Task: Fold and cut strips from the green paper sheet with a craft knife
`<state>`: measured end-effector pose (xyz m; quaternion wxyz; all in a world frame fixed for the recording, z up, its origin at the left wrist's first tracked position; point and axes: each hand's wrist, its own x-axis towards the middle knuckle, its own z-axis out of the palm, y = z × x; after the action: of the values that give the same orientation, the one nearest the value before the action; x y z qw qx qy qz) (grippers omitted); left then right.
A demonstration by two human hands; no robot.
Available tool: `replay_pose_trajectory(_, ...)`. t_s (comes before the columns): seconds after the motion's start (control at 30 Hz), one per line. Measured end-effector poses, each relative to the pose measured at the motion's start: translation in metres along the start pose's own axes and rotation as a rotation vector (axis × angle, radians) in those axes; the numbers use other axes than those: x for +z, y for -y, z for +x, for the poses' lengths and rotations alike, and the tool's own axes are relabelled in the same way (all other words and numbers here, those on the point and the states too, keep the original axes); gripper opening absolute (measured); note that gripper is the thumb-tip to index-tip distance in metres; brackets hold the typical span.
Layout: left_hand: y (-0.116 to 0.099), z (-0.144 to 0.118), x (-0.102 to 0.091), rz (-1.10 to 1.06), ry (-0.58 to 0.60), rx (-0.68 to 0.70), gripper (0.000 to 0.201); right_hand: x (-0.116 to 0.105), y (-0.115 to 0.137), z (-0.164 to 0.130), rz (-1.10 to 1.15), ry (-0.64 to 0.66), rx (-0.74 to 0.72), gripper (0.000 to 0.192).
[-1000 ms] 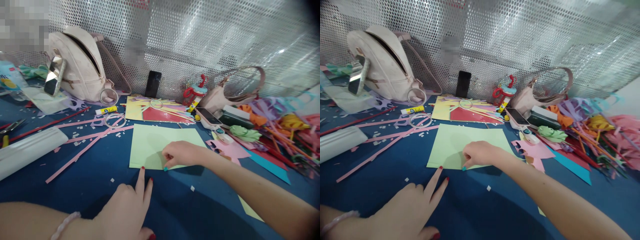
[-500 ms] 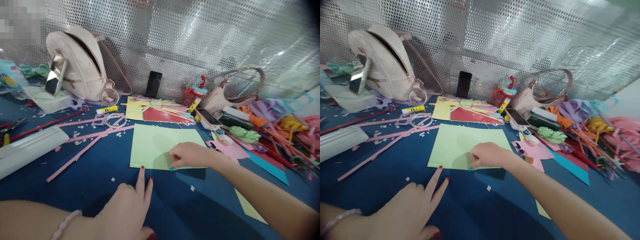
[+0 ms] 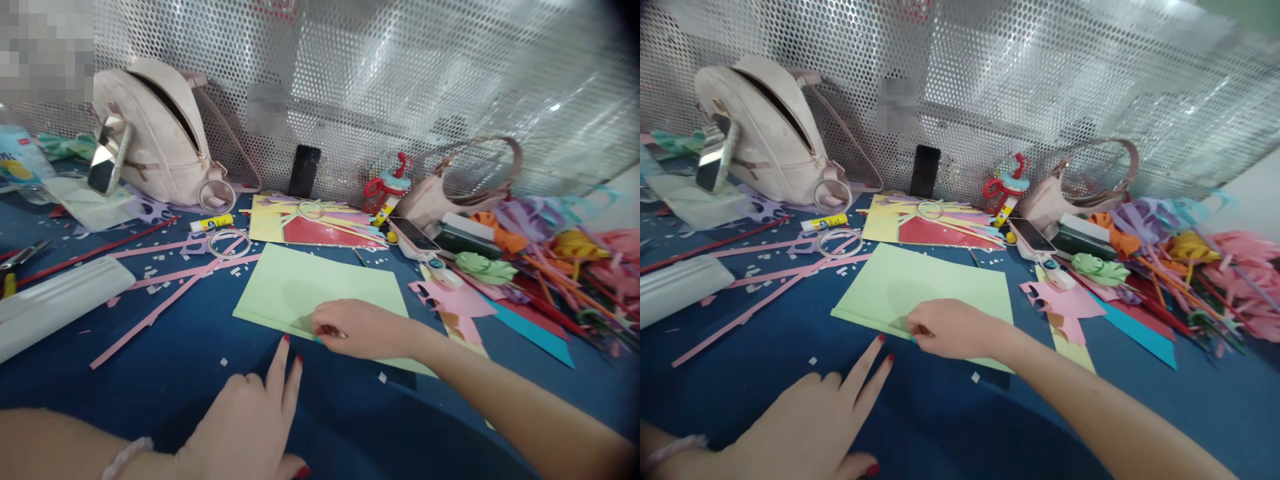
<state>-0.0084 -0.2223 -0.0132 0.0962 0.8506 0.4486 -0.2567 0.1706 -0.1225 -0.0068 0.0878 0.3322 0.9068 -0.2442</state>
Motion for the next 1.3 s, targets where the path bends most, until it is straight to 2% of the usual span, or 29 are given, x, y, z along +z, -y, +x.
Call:
replay_pose_trajectory(0.1, 0.002, 0.003, 0.001, -0.007, 0.025, 0.005, 0.078, 0.006, 0.006, 0.006, -0.035, -0.052, 0.0, 0.009)
replay_pose_trajectory(0.2, 0.004, 0.007, 0.007, -0.003, -0.016, 0.017, 0.086, 0.01, 0.01, 0.007, -0.106, -0.089, 0.041, 0.007)
replay_pose_trajectory(0.3, 0.006, 0.011, 0.014, -0.012, -0.063, 0.012, 0.092, 0.01, 0.013, 0.004, -0.168, -0.072, 0.106, 0.007)
replay_pose_trajectory(0.43, 0.007, 0.012, 0.015, -0.019, -0.054, -0.004, 0.094, 0.007, 0.016, -0.001, -0.206, -0.021, 0.167, 0.01)
replay_pose_trajectory(0.67, 0.009, 0.011, 0.006, 0.002, -0.017, 0.009, 0.094, 0.009, 0.012, -0.004, -0.281, -0.026, 0.078, 0.01)
replay_pose_trajectory(0.77, 0.009, 0.012, 0.007, 0.013, -0.024, 0.019, 0.093, 0.009, 0.008, -0.008, -0.259, -0.024, 0.057, 0.011)
replay_pose_trajectory(1.07, 0.009, 0.016, 0.016, 0.015, -0.072, 0.014, 0.096, 0.004, 0.0, -0.016, -0.125, 0.057, 0.127, 0.012)
replay_pose_trajectory(1.3, 0.007, 0.013, 0.016, 0.008, -0.075, 0.008, 0.095, 0.003, 0.003, -0.02, -0.166, 0.056, 0.151, 0.017)
